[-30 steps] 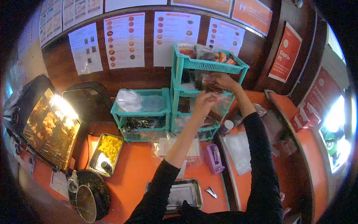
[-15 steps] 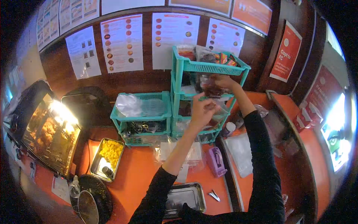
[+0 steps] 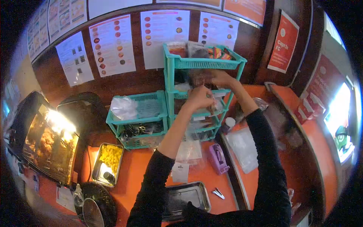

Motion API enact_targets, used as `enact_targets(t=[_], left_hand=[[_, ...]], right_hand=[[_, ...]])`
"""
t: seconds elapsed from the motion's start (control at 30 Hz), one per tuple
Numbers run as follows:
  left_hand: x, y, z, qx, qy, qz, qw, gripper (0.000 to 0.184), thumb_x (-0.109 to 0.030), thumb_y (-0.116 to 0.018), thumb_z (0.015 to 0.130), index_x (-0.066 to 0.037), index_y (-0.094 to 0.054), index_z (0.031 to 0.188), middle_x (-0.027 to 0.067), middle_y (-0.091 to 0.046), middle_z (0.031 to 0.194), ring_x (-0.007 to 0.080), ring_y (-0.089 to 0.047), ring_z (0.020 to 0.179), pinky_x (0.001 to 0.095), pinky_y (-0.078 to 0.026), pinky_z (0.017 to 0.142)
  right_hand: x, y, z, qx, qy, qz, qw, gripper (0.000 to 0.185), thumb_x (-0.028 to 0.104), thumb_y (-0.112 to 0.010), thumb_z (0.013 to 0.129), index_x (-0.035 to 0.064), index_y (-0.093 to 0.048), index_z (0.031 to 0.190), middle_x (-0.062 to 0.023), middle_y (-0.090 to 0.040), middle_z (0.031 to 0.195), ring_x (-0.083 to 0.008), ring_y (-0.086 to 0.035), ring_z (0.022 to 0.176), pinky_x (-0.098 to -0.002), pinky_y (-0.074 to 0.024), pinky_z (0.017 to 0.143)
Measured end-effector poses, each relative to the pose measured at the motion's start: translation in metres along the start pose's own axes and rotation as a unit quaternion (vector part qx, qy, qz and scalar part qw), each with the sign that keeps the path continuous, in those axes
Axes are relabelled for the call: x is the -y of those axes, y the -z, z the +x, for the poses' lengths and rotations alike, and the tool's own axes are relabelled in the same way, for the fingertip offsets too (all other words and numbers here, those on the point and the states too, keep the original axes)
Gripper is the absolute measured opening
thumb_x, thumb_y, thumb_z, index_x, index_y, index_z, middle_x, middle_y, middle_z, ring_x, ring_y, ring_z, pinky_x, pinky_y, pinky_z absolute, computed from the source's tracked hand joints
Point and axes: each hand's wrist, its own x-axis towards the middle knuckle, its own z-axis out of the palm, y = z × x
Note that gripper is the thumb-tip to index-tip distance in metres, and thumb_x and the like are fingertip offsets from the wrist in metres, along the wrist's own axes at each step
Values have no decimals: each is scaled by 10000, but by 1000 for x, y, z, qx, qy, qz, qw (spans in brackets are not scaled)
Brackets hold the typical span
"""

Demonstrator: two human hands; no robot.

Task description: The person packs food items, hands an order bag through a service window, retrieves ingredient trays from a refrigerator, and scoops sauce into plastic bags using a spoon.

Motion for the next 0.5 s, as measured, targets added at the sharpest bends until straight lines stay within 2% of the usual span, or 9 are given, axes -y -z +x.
enact_targets(t=[0.03, 0.07, 0.1, 0.17, 0.2, 0.23, 0.3, 0.33, 0.5], left_hand=[[4, -7, -1, 5, 0, -2, 1000, 187, -295, -718, 581, -169, -691, 717, 124, -645, 860, 293, -588, 880, 411, -431, 817], [10, -13, 0, -134, -92, -64, 985, 178, -274, -710, 607, -142, -688, 725, 121, -647, 853, 285, -597, 852, 398, -441, 796], [13, -17, 0, -266, -180, -124, 939, 172, -253, -701, 633, -115, -686, 733, 118, -650, 845, 276, -607, 825, 384, -452, 776], [-1, -7, -10, -296, -171, -131, 931, 163, -210, -683, 687, -56, -675, 738, 111, -653, 819, 251, -615, 783, 344, -462, 736], [-7, -4, -12, -264, -113, -190, 939, 167, -212, -683, 700, -50, -673, 739, 108, -652, 810, 244, -616, 760, 325, -461, 723], [-11, -5, -11, -230, -56, -247, 940, 172, -213, -683, 712, -44, -672, 740, 104, -652, 801, 237, -617, 736, 306, -460, 709], [-17, -16, -4, -244, -77, -252, 933, 180, -224, -678, 723, -47, -669, 753, 103, -651, 791, 231, -615, 719, 304, -459, 698], [-18, -23, 1, -262, -94, -257, 926, 189, -236, -674, 734, -50, -666, 767, 102, -650, 781, 225, -614, 701, 301, -458, 687], [-32, -53, 20, -350, -37, -160, 922, 236, -255, -681, 712, -37, -644, 795, 97, -644, 703, 223, -621, 674, 319, -466, 677]], right_hand=[[-3, -1, -5, -21, -12, -39, 999, 642, 476, -496, 797, 127, -343, 1315, -203, -410, 1284, -369, -395, 1173, -409, -312, 976], [-5, -2, -12, -41, -20, -158, 986, 608, 446, -490, 831, 100, -351, 1311, -176, -410, 1293, -319, -409, 1175, -382, -307, 986], [-13, -6, -20, -43, -25, -156, 986, 608, 446, -490, 831, 100, -351, 1311, -176, -410, 1293, -319, -409, 1175, -382, -307, 986], [-37, -13, -38, -106, 62, 222, 967, 543, 365, -494, 856, 45, -384, 1280, -141, -447, 1253, -238, -431, 1150, -342, -329, 969], [-20, -6, -56, -85, -13, 339, 937, 452, 264, -531, 843, -13, -458, 1192, -104, -520, 1139, -175, -472, 1071, -307, -370, 917], [-14, -4, -69, -89, -14, 338, 937, 452, 264, -531, 843, -13, -458, 1192, -104, -520, 1139, -175, -472, 1071, -307, -370, 917], [-9, -2, -89, -50, 20, 266, 963, 395, 323, -538, 847, -20, -546, 1043, -70, -607, 867, -214, -599, 810, -320, -464, 720], [-9, -4, -90, -111, 24, 245, 963, 337, 269, -586, 803, -13, -575, 987, -77, -625, 796, -243, -616, 684, -331, -480, 643], [-27, -10, -74, -215, -25, 1, 976, 208, 152, -578, 730, 7, -587, 878, -137, -630, 796, -289, -618, 670, -365, -490, 635]])
